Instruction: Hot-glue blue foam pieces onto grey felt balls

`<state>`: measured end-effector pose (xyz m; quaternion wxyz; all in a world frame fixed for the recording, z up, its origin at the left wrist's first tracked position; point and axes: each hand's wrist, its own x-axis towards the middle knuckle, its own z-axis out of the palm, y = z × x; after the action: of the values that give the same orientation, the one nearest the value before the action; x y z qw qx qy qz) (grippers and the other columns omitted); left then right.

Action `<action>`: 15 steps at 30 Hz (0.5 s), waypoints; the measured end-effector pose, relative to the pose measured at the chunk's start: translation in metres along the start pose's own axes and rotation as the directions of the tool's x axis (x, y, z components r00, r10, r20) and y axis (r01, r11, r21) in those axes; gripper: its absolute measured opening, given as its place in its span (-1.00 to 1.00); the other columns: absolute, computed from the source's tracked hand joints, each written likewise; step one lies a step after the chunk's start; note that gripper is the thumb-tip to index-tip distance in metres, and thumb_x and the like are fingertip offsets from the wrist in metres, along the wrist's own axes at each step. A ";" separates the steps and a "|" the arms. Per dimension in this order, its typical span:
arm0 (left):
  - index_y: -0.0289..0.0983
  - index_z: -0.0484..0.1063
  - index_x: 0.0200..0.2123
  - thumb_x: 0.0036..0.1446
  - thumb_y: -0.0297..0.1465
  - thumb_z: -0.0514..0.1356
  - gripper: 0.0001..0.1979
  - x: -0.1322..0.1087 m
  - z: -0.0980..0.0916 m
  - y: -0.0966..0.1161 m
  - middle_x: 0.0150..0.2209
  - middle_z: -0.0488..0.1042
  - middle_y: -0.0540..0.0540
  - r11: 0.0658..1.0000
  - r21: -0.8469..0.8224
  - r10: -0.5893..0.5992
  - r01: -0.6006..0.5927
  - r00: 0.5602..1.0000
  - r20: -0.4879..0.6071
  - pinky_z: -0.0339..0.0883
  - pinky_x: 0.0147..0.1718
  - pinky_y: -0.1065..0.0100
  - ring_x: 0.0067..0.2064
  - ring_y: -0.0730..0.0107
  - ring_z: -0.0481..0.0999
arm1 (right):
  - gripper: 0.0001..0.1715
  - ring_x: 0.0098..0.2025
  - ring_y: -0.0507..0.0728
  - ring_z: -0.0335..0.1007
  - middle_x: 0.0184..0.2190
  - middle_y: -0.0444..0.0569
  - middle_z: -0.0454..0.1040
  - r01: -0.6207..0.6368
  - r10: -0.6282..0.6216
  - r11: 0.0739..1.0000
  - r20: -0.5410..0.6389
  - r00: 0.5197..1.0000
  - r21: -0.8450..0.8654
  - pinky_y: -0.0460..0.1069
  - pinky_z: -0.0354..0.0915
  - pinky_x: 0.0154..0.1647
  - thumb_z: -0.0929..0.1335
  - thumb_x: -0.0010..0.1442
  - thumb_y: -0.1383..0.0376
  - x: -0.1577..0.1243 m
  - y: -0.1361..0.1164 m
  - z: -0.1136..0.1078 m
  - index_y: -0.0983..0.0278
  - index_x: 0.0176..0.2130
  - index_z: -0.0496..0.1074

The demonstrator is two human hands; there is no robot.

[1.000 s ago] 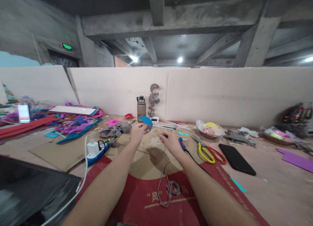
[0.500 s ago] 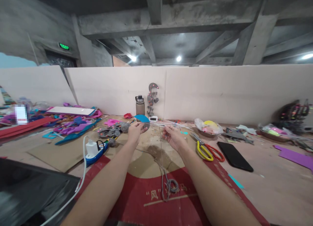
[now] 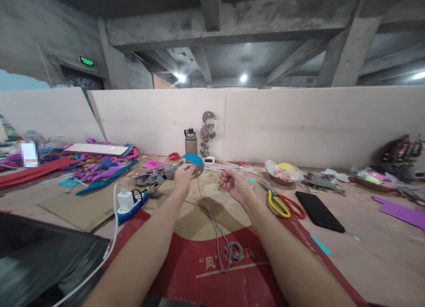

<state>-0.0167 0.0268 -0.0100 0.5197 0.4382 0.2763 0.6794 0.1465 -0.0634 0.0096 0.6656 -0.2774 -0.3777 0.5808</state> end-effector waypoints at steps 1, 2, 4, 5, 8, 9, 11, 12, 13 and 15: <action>-0.37 0.40 -0.59 -0.29 -0.35 0.36 -0.76 0.000 0.000 0.000 -0.53 0.33 0.03 1.000 0.000 -0.001 0.001 1.000 -0.002 0.46 -0.30 0.32 -0.47 0.57 0.36 | -0.74 -0.56 -0.07 0.04 -0.58 -0.23 0.18 0.001 -0.001 1.000 0.017 1.000 0.008 -0.12 0.18 -0.52 0.40 -0.10 0.31 0.000 0.000 0.000 0.25 -0.49 0.19; -0.37 0.40 -0.59 -0.29 -0.36 0.36 -0.77 0.001 0.000 0.000 -0.52 0.34 0.03 1.000 0.000 -0.003 0.003 1.000 -0.001 0.46 -0.31 0.33 -0.46 0.56 0.37 | -0.74 -0.56 -0.07 0.03 -0.59 -0.24 0.14 0.002 -0.003 1.000 0.037 0.999 0.016 -0.12 0.17 -0.52 0.39 -0.10 0.31 0.000 0.000 0.000 0.24 -0.50 0.16; -0.37 0.41 -0.57 -0.27 -0.37 0.35 -0.78 0.000 0.001 0.000 -0.51 0.37 0.02 1.000 0.002 -0.012 0.012 1.000 0.004 0.46 -0.31 0.34 -0.45 0.55 0.40 | -0.73 -0.56 -0.06 0.00 -0.59 -0.25 0.08 0.004 -0.005 1.000 0.071 0.997 0.014 -0.12 0.13 -0.53 0.36 -0.09 0.31 0.000 0.001 -0.002 0.23 -0.51 0.11; -0.37 0.41 -0.57 -0.27 -0.37 0.35 -0.79 0.000 0.001 0.000 -0.50 0.38 0.01 1.000 0.005 -0.018 0.018 1.000 0.003 0.46 -0.30 0.34 -0.45 0.54 0.41 | -0.73 -0.55 -0.06 -0.01 -0.59 -0.24 0.07 0.009 -0.009 1.000 0.080 0.997 0.003 -0.12 0.11 -0.53 0.35 -0.09 0.30 0.000 0.000 -0.002 0.22 -0.52 0.09; -0.36 0.41 -0.55 -0.24 -0.37 0.34 -0.80 -0.001 0.002 0.001 -0.50 0.40 0.01 0.999 0.018 -0.039 0.039 0.999 -0.011 0.47 -0.28 0.31 -0.45 0.52 0.43 | -0.74 -0.55 -0.03 -0.02 -0.59 -0.23 0.03 0.023 -0.020 0.999 0.090 0.996 -0.036 -0.11 0.06 -0.55 0.31 -0.09 0.30 -0.001 -0.001 -0.002 0.21 -0.53 0.06; -0.36 0.41 -0.56 -0.23 -0.37 0.34 -0.80 -0.001 0.003 0.002 -0.50 0.40 0.00 0.999 0.022 -0.042 0.042 0.999 -0.015 0.47 -0.28 0.31 -0.46 0.52 0.43 | -0.74 -0.55 -0.03 -0.03 -0.59 -0.22 0.02 0.027 -0.024 0.999 0.090 0.996 -0.036 -0.10 0.05 -0.55 0.31 -0.10 0.30 -0.002 -0.001 -0.001 0.21 -0.54 0.05; -0.36 0.40 -0.56 -0.22 -0.38 0.34 -0.80 -0.002 0.003 0.001 -0.50 0.39 0.01 0.999 0.026 -0.037 0.038 0.999 -0.017 0.47 -0.28 0.30 -0.46 0.53 0.43 | -0.74 -0.55 -0.03 -0.04 -0.60 -0.23 0.01 0.027 -0.024 0.999 0.099 0.995 -0.023 -0.10 0.03 -0.55 0.31 -0.10 0.33 -0.005 -0.002 0.002 0.22 -0.54 0.05; -0.36 0.40 -0.56 -0.22 -0.38 0.34 -0.80 -0.001 0.003 0.001 -0.51 0.39 0.01 0.999 0.026 -0.031 0.032 0.999 -0.015 0.47 -0.28 0.30 -0.47 0.53 0.43 | -0.75 -0.56 -0.03 -0.04 -0.60 -0.23 0.01 0.024 -0.023 1.000 0.108 0.994 -0.012 -0.10 0.03 -0.55 0.31 -0.10 0.34 -0.006 -0.002 0.004 0.22 -0.54 0.06; -0.36 0.41 -0.56 -0.22 -0.38 0.34 -0.80 -0.001 0.002 0.001 -0.51 0.38 0.01 0.999 0.026 -0.026 0.026 1.000 -0.013 0.47 -0.28 0.30 -0.47 0.54 0.42 | -0.76 -0.56 -0.03 -0.03 -0.59 -0.23 0.01 0.021 -0.021 1.000 0.119 0.993 0.000 -0.10 0.02 -0.55 0.31 -0.10 0.36 -0.008 -0.002 0.006 0.22 -0.54 0.07; -0.36 0.42 -0.55 -0.22 -0.38 0.34 -0.80 0.000 0.002 0.000 -0.50 0.39 0.01 0.999 0.025 -0.026 0.026 1.000 -0.006 0.48 -0.29 0.31 -0.47 0.53 0.43 | -0.76 -0.56 -0.04 -0.02 -0.59 -0.24 0.01 0.024 -0.027 0.999 0.139 0.990 0.022 -0.11 0.02 -0.54 0.31 -0.14 0.42 -0.010 -0.002 0.009 0.22 -0.52 0.09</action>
<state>-0.0150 0.0265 -0.0097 0.5220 0.4391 0.2921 0.6704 0.1399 -0.0738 0.0147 0.6477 -0.2244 -0.4209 0.5941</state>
